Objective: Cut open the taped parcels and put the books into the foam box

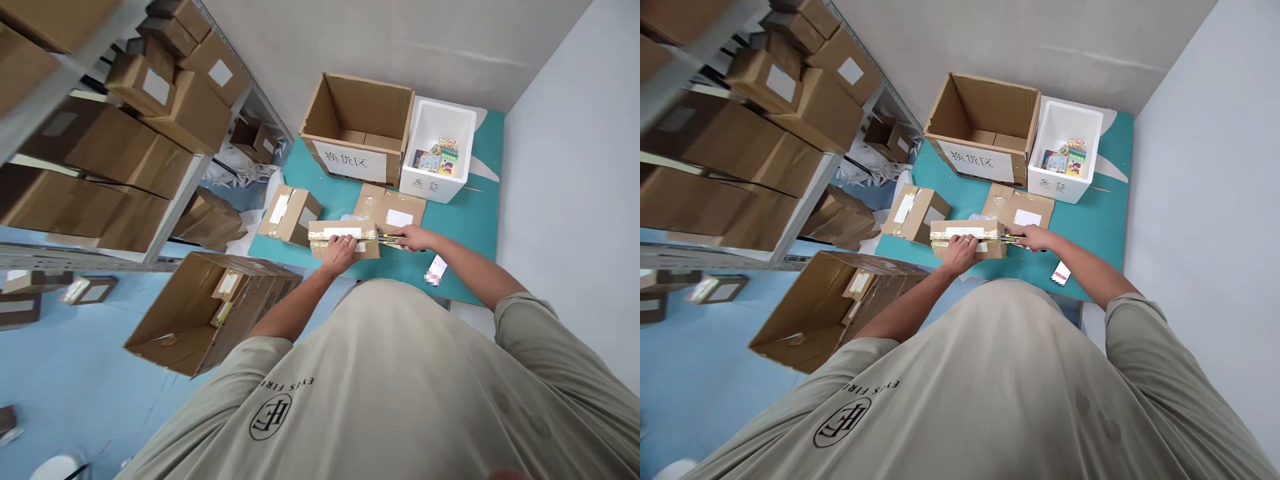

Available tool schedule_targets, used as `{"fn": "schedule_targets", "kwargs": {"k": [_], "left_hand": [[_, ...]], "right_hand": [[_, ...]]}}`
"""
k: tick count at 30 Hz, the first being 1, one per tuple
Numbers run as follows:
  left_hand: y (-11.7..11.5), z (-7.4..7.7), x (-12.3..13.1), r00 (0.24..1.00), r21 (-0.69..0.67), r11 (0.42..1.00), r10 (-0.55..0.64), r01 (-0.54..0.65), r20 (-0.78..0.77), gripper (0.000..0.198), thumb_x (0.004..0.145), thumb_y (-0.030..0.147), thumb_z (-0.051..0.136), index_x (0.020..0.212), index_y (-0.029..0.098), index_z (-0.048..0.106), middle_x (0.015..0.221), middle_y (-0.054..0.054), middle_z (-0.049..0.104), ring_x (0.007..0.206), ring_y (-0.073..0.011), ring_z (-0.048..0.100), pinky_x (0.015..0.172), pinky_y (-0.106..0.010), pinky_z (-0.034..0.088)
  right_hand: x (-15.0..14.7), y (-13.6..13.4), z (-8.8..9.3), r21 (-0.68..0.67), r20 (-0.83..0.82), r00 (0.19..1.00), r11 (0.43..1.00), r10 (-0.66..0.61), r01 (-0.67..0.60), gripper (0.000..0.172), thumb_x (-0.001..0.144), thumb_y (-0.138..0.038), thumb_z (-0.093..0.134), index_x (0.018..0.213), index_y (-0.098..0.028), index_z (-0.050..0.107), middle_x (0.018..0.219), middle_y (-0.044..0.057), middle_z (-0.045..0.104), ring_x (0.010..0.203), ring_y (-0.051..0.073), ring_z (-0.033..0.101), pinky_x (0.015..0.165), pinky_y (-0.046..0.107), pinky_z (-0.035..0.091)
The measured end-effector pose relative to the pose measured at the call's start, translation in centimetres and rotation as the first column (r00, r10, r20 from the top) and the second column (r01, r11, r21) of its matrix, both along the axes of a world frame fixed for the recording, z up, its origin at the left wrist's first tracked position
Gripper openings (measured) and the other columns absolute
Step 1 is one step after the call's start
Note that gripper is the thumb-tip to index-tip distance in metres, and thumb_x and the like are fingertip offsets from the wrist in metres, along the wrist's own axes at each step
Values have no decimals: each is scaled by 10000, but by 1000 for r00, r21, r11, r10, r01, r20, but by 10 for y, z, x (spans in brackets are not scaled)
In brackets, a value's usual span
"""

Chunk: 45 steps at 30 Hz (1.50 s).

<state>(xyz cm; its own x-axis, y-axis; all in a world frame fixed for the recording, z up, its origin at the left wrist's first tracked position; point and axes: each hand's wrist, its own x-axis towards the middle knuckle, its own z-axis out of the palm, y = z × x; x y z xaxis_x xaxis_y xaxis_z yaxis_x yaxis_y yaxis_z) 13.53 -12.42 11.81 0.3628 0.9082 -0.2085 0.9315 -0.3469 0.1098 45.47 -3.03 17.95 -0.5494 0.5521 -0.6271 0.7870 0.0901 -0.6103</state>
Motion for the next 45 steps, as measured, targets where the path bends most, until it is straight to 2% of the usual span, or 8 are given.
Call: {"fn": "schedule_targets", "kwargs": {"k": [4,11,19,23,27,35,40,45], "left_hand": [[4,-2,-4,1000,-13,1000,9,-9,10,455,933,354,866,1342,214,724,1364,-248,755,1307,-470,691,1125,-570,459],[12,-1,-5,1000,-36,999,-14,14,-4,449,933,323,803,1353,192,717,1389,-264,739,1336,-475,668,1136,-586,457],[17,3,-7,999,-52,997,-49,48,-6,467,919,286,803,1362,187,696,1417,-266,726,1329,-475,661,1119,-580,453],[21,1,-4,999,-46,998,-51,51,2,478,921,283,821,1367,178,684,1417,-265,728,1327,-471,668,1107,-571,456],[22,-3,-4,997,-23,997,-76,76,13,465,923,294,846,1346,190,683,1400,-256,739,1318,-475,674,1095,-570,460],[22,-14,-14,993,22,995,-103,102,50,416,936,312,849,1301,187,693,1363,-262,743,1291,-466,686,1081,-573,468],[23,-23,-16,988,59,990,-131,127,76,423,918,309,904,1275,189,713,1334,-250,749,1273,-459,691,1084,-567,465],[28,-28,-21,983,85,985,-159,152,87,503,905,408,992,1271,191,724,1333,-243,758,1264,-455,699,1086,-549,466]], "right_hand": [[-5,-8,9,27,7,1000,1000,-15,15,513,1191,-336,676,1701,-319,733,1028,37,884,561,101,707,538,177,491],[9,-24,16,15,34,999,999,-39,38,497,1203,-333,660,1695,-334,735,1054,51,869,564,100,679,509,179,476],[-3,-33,24,35,80,992,995,-95,93,469,1209,-339,653,1667,-316,755,1061,59,869,574,129,689,517,216,494],[-2,-47,34,64,113,984,989,-141,135,461,1213,-367,672,1660,-308,767,997,57,869,577,154,709,563,240,516],[-6,-60,40,127,161,973,981,-166,147,458,1202,-281,653,1641,-275,784,1043,61,893,602,164,729,638,257,531],[-18,-76,35,125,105,959,961,-262,248,488,1191,-226,627,1654,-263,775,1068,48,907,616,157,734,665,241,543],[-18,-82,28,170,112,937,935,-331,310,467,1185,-290,649,1623,-243,805,1025,44,910,603,155,725,699,253,561],[-19,-90,25,246,94,923,907,-372,341,439,1208,-354,653,1599,-259,830,1014,53,916,729,195,799,794,274,576]]}}
